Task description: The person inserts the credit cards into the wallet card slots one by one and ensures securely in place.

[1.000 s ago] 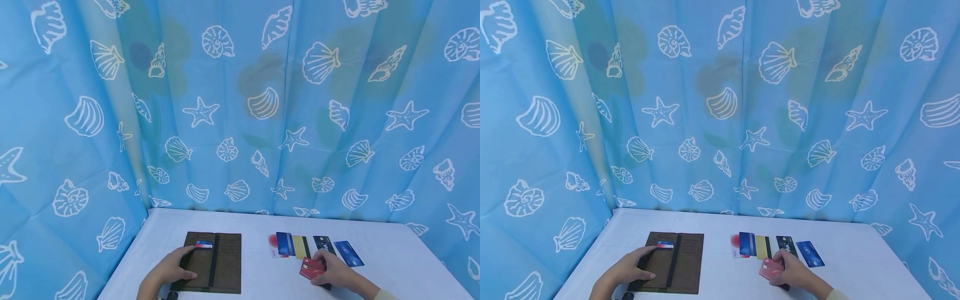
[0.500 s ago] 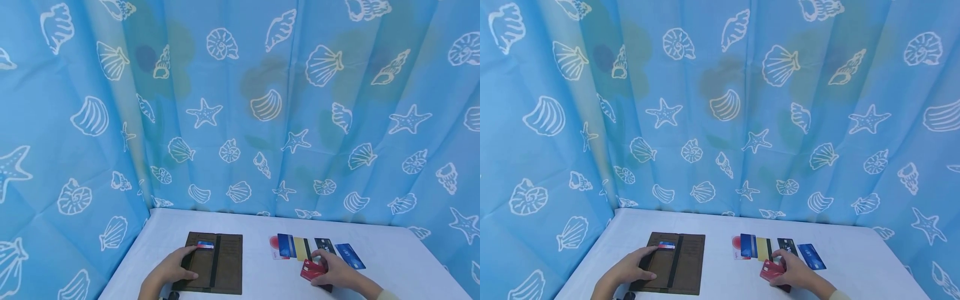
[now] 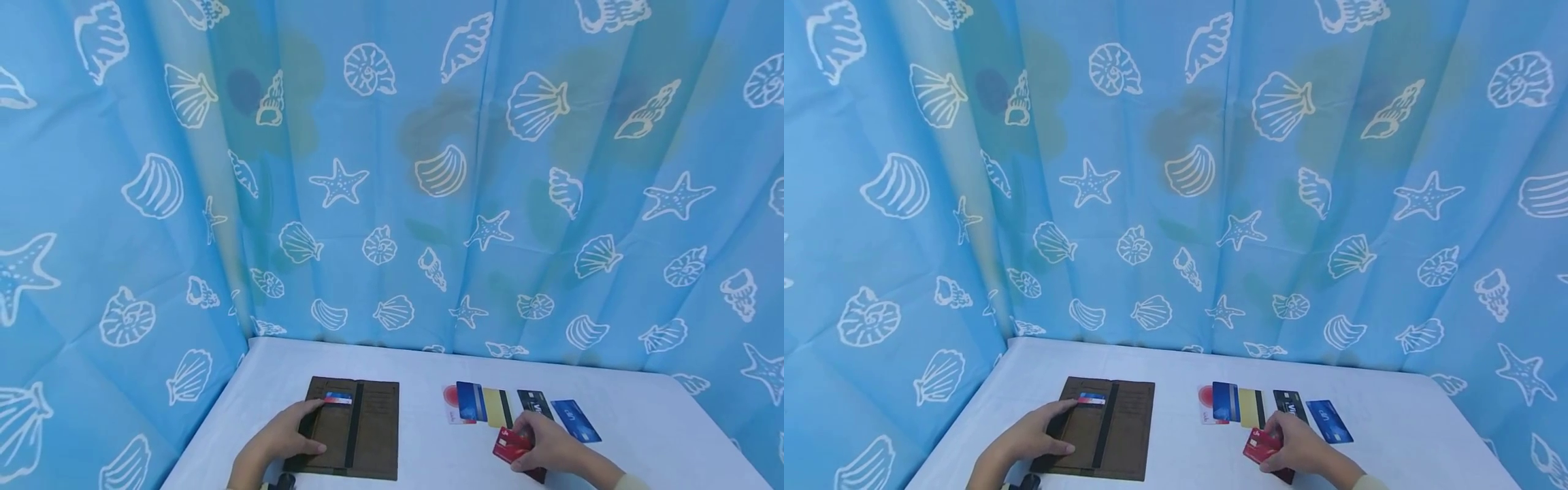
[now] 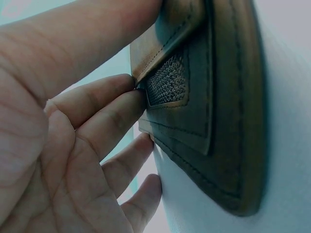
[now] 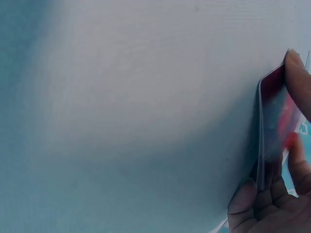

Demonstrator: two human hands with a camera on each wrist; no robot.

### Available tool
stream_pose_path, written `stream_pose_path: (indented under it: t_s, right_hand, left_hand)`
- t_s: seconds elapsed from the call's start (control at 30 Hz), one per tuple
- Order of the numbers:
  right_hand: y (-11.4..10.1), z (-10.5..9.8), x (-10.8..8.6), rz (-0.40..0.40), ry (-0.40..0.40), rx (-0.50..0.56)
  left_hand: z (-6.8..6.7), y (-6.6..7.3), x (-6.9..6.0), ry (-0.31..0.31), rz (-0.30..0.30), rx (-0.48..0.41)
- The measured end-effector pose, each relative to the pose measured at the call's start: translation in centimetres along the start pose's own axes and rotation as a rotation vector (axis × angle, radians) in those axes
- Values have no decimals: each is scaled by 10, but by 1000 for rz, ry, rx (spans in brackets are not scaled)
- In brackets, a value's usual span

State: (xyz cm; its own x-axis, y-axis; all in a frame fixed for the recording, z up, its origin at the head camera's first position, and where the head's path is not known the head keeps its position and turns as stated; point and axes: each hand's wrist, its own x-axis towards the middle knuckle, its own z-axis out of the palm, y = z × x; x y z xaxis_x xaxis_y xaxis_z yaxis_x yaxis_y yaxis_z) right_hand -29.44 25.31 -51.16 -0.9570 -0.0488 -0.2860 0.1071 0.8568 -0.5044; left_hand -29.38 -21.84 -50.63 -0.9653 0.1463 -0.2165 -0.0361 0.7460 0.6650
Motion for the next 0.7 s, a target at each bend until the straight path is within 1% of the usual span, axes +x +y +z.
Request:
stream_pose_path:
  t_s: [0.13, 0.33, 0.43, 0.57, 0.7]
  right_hand:
    - [-1, 1, -2, -18, 0, 15]
    - [-8, 0, -6, -81, -43, 20]
    - [-10, -1, -9, -93, -54, 22]
    - [-13, -4, -12, -108, -52, 34]
    - [-20, -6, -15, -157, -19, 39]
  left_hand:
    - [0, 0, 0, 1, 8, 10]
    - [-1, 1, 0, 19, 10, 16]
    - [0, 2, 0, 27, 23, 23]
    - [1, 2, -1, 23, 34, 21]
    - [0, 2, -3, 24, 35, 24]
